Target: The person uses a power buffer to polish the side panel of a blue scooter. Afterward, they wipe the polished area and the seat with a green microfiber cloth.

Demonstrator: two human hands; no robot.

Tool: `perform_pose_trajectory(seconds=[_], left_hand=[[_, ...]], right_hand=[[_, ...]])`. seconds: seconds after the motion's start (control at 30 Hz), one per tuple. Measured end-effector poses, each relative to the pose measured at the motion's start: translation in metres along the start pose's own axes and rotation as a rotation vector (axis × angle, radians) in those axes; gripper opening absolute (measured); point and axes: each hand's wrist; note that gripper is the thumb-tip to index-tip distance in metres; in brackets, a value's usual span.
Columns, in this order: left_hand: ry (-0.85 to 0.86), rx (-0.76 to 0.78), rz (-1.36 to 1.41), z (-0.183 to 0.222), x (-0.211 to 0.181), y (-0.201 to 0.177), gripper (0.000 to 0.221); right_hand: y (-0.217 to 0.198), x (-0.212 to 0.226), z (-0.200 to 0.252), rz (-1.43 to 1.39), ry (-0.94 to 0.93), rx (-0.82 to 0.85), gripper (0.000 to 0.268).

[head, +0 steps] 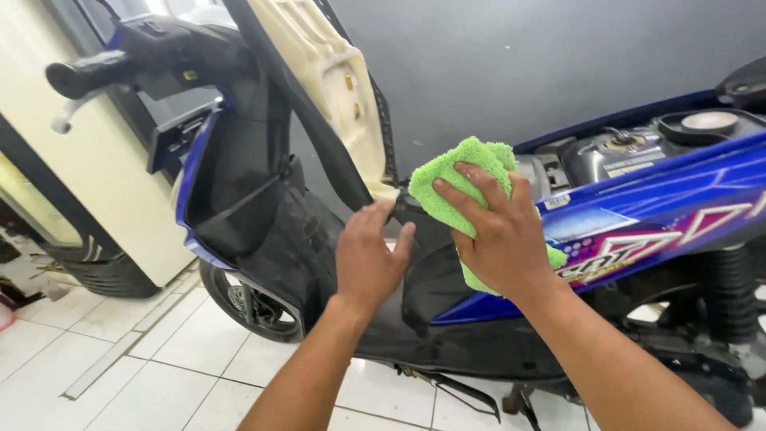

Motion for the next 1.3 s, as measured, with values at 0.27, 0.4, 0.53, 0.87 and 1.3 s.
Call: perform_pose_trajectory(seconds=[0.27, 0.4, 0.53, 0.87, 1.3], left_hand=[[-0.132, -0.249, -0.012, -0.121, 0.051, -0.034, 0.064], [-0.244, -0.105, 0.109, -0.142, 0.075, -0.013, 0.086], [-0.228, -0.025, 0.183, -0.148, 0.076, -0.015, 0.095], [-0.389, -0.109, 0.141, -0.172, 0.073, 0.01, 0.104], [-0.187, -0.17, 0.398, -0.218, -0.021, 0.021, 0.066]], right_hand=[[0.06, -0.002, -0.095, -0.008, -0.06, -0.013, 0.058], [0.087, 0.001, -0.124, -0.005, -0.033, 0.061, 0.07], [0.097, 0.007, -0.142, -0.04, 0.062, 0.101, 0.072], [0.049, -0.017, -0.129, 0.045, 0.102, 0.072, 0.069], [-0.09, -0.066, -0.067, 0.385, 0.063, 0.24, 0.068]])
Point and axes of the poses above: each hand's wrist, its own z-axis away from the middle knuckle, its own y-axis out of the palm, x = y × z, and after that the axes turned 12 degrees about -z, right-handed
